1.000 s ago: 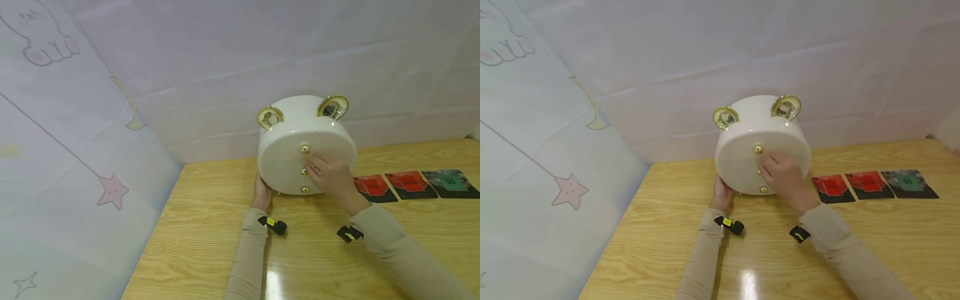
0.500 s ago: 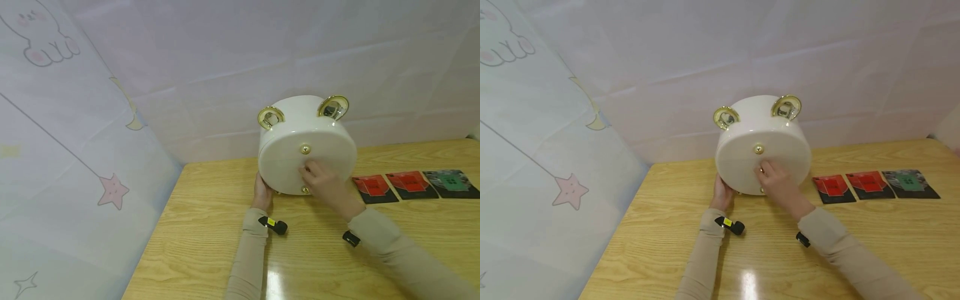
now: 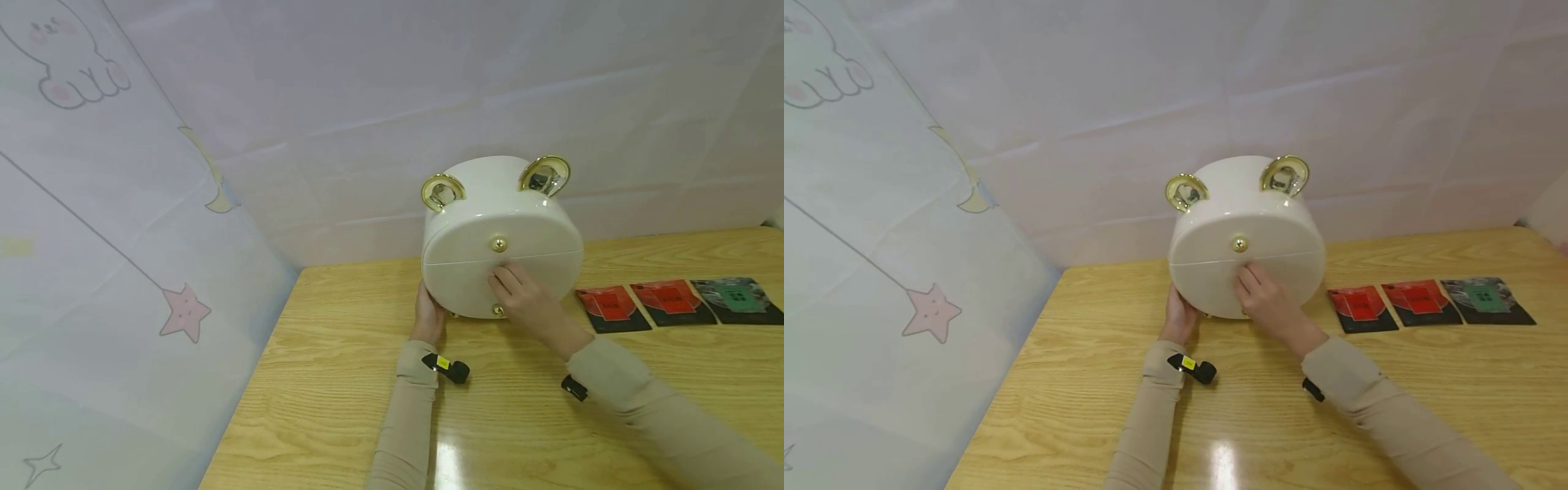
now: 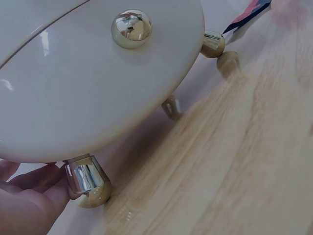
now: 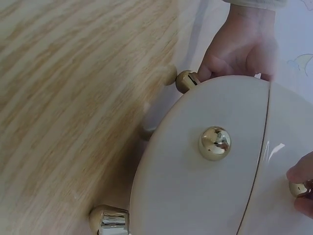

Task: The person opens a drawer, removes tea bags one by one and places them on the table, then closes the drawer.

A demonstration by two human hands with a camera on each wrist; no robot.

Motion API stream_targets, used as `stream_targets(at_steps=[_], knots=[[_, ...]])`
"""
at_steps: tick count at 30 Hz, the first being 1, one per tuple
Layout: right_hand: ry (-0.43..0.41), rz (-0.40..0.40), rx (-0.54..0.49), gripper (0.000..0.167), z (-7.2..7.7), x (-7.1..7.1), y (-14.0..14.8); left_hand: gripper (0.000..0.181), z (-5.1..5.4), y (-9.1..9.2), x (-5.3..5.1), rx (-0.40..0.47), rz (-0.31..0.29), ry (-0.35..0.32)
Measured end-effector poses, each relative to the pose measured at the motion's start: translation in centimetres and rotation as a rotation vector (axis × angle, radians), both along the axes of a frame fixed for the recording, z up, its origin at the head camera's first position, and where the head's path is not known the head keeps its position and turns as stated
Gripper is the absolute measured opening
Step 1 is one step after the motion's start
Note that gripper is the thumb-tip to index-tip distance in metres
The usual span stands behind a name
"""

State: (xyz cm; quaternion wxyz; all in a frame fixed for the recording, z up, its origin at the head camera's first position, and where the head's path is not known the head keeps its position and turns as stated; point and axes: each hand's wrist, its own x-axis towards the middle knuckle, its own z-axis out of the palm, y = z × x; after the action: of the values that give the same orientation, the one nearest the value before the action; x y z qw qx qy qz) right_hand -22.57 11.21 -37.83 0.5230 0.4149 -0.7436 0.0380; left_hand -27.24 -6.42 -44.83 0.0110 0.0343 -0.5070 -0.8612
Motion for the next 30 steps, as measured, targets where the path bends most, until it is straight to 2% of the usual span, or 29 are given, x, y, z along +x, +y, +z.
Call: stream_targets(at_steps=[8,13,22,30], knots=[[0.001,0.018,-0.008,0.029,-0.2,0.2,0.1,0.027,0.0,0.0,0.1,0.011,0.013,0.020],[0.005,0.009,-0.002,0.039,-0.2,0.5,0.2,0.026,0.0,0.1,0.1,0.031,0.006,0.050],[-0.003,0.020,0.021,0.043,0.3,1.3,0.3,0.026,0.2,0.1,-0.1,0.000,-0.004,0.112],[0.038,-0.009,0.035,0.042,0.2,1.7,0.4,0.024,0.8,0.0,0.2,0.011,-0.020,0.091]])
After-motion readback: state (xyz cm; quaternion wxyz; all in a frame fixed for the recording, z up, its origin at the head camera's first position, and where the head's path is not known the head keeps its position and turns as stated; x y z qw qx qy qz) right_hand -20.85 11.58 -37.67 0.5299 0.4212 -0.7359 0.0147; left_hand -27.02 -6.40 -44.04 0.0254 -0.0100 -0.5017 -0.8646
